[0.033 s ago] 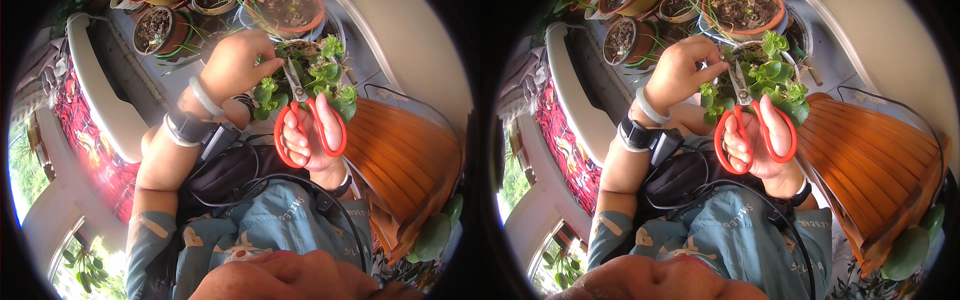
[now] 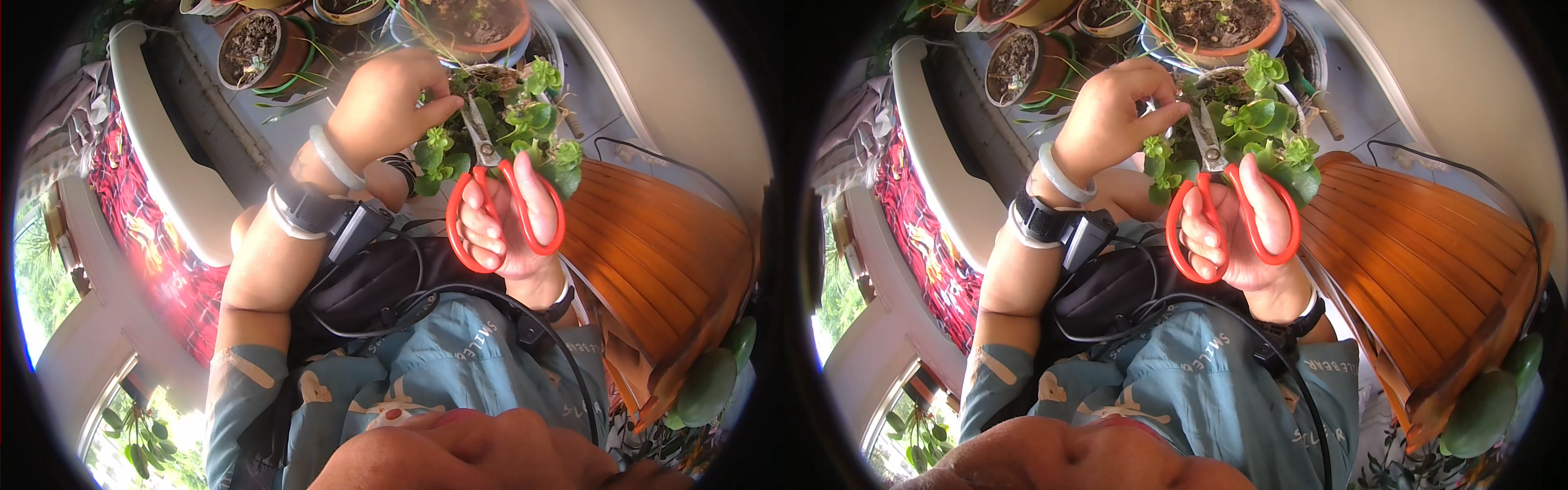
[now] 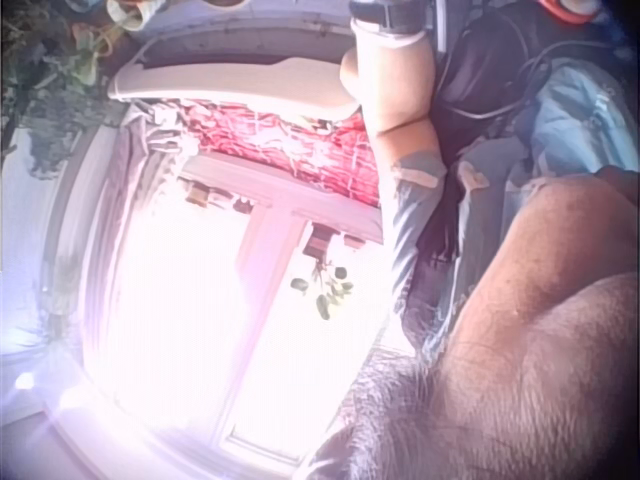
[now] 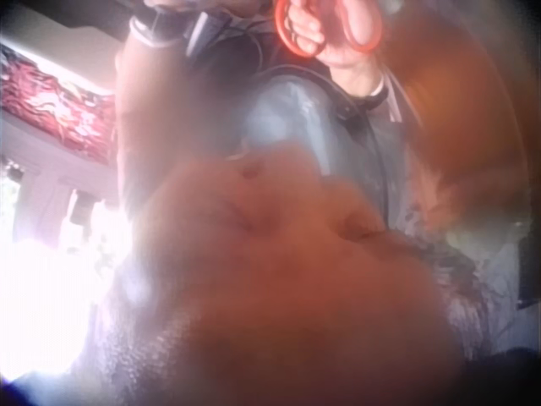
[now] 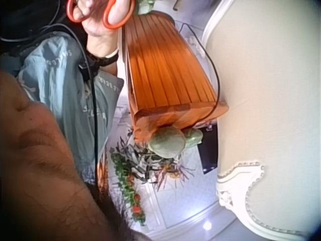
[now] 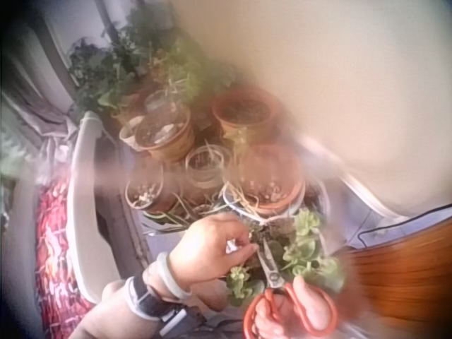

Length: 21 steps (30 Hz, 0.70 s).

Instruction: Pruning and caring for various potted plants using scissors.

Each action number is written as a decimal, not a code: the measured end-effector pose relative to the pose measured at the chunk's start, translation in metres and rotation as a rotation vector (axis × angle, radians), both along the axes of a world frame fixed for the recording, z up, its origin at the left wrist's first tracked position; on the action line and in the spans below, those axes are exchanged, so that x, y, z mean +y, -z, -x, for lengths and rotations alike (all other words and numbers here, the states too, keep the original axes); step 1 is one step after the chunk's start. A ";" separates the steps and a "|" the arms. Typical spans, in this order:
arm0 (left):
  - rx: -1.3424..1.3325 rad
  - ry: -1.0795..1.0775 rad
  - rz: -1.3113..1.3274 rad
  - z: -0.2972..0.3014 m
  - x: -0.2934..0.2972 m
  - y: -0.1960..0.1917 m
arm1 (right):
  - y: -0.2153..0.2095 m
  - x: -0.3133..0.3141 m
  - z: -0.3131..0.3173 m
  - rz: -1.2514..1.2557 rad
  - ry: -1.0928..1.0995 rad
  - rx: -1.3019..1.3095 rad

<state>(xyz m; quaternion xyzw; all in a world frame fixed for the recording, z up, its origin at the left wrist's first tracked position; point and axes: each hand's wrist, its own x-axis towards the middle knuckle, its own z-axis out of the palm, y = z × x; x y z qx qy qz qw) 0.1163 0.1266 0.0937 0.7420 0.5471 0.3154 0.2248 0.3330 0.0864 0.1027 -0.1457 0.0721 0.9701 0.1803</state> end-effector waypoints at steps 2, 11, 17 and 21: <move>-0.007 -0.008 0.012 -0.002 0.000 -0.005 | -0.003 0.001 0.003 0.018 0.003 -0.029; -0.035 -0.151 -0.001 -0.010 0.002 0.003 | -0.001 0.001 0.002 -0.017 0.018 -0.034; 0.115 -0.196 -0.012 -0.018 0.007 0.007 | -0.002 -0.008 0.000 -0.091 0.023 -0.142; 0.188 -0.228 -0.005 -0.023 0.007 0.005 | -0.002 -0.013 -0.003 -0.120 0.034 -0.173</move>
